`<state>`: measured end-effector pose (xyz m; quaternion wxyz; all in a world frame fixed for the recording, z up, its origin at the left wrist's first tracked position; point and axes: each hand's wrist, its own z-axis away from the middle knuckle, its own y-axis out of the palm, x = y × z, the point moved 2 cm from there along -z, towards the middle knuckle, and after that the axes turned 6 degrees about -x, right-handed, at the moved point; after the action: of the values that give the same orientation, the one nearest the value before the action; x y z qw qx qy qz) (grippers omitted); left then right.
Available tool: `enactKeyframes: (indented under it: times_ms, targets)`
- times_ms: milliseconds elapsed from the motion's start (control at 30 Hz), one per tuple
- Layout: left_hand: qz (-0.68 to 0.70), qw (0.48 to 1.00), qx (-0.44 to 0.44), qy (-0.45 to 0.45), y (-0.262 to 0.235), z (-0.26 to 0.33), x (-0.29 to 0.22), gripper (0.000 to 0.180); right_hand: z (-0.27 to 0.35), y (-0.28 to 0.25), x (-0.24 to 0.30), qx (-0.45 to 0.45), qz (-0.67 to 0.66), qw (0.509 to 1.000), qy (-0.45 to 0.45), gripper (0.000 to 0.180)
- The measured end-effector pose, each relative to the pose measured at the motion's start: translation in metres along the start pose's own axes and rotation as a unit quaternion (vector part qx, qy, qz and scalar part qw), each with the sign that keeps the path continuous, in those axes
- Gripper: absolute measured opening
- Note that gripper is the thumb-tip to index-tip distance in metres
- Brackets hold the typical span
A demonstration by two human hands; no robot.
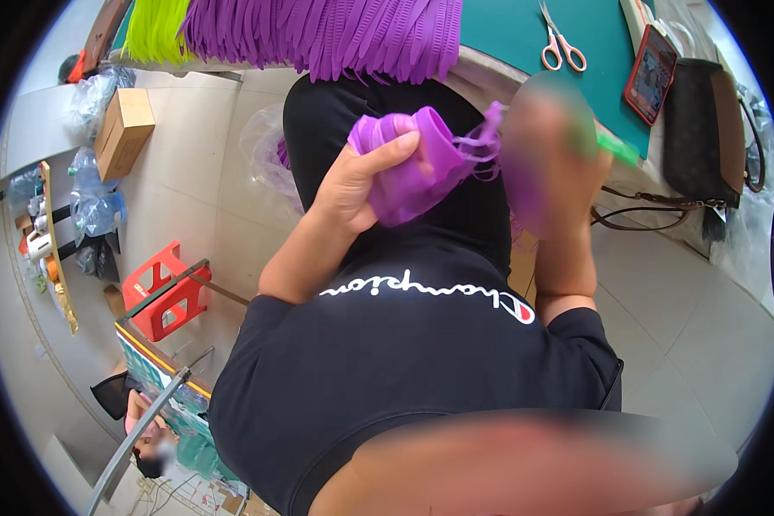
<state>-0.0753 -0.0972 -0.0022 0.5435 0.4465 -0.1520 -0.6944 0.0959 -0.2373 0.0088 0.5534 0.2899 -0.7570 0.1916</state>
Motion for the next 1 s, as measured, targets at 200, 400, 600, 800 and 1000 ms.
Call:
enactKeyframes:
  times_ms: [200,400,600,800,1000]
  targets:
    - [-0.035,0.972,-0.035,0.231,0.018,-0.012,0.005,0.004,0.020,0.030,0.017,-0.011,0.104,0.972,-0.213,0.010]
    - [-0.020,0.967,0.002,0.254,0.021,-0.017,0.004,0.005,0.019,0.009,0.012,-0.189,-0.062,0.972,-0.121,0.021]
    - [-0.009,0.965,-0.033,0.261,0.029,-0.014,0.013,0.003,0.028,0.042,0.010,0.007,0.154,0.946,-0.285,0.015]
    - [-0.025,0.958,-0.053,0.282,0.032,-0.012,0.011,0.002,0.022,0.049,0.011,-0.003,0.188,0.930,-0.316,0.016]
    - [-0.060,0.943,-0.039,0.325,0.032,-0.015,0.013,0.002,0.026,0.047,0.009,0.003,0.202,0.921,-0.333,0.017]
